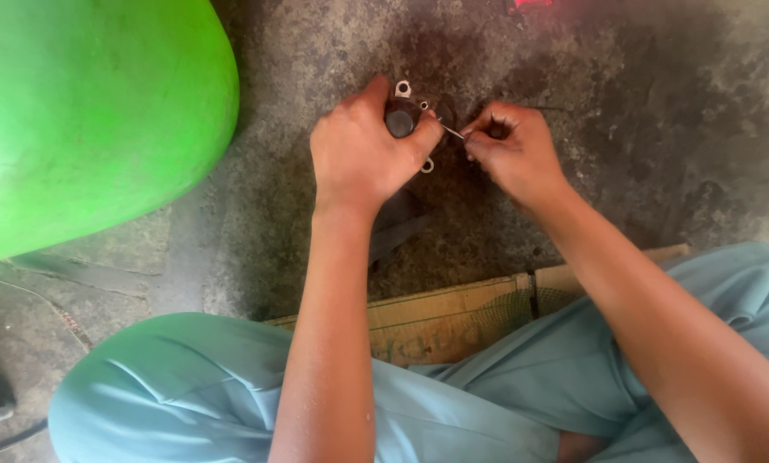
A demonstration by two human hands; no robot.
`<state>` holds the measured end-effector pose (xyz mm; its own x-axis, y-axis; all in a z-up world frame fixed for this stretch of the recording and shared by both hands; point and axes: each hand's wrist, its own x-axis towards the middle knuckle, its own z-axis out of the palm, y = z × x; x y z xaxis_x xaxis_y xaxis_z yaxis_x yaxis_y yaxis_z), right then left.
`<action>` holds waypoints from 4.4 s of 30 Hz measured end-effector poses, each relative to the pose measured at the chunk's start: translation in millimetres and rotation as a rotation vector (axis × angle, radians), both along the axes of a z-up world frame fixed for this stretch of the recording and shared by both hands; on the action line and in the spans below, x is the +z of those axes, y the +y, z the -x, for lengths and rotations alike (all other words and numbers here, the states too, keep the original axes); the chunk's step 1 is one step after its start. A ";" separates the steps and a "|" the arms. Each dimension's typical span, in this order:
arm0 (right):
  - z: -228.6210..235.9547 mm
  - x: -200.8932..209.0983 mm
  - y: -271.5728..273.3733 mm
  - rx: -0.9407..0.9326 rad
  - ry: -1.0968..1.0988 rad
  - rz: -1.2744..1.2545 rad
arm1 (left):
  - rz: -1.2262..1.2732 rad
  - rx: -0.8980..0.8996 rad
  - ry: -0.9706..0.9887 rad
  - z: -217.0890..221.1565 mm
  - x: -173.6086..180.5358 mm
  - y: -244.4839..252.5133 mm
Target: The person manipulates a small metal component on the floor, inserting a wire and tightening it with a small screwdriver.
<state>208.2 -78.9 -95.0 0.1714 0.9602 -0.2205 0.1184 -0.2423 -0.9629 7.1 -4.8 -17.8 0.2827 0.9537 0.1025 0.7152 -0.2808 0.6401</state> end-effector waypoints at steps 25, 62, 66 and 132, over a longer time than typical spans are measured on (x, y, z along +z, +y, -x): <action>6.9 35.4 -6.1 0.081 -0.517 -0.182 | 0.052 -0.002 0.035 -1.4 2.5 1.3; -0.1 36.0 -11.2 0.174 -0.665 -0.273 | -0.027 0.035 0.044 -8.2 0.9 -3.1; -2.5 43.7 -7.0 0.125 -0.595 -0.202 | 0.016 0.043 0.045 -7.4 1.0 -3.4; 22.7 46.0 -7.0 0.037 -0.488 -0.293 | -0.033 0.009 0.140 -23.4 4.6 -9.7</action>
<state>185.5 -85.9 -49.0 0.1516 0.9767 0.1522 0.5695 0.0395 -0.8210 30.4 -14.5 -13.2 0.2878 0.9531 0.0937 0.7992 -0.2929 0.5249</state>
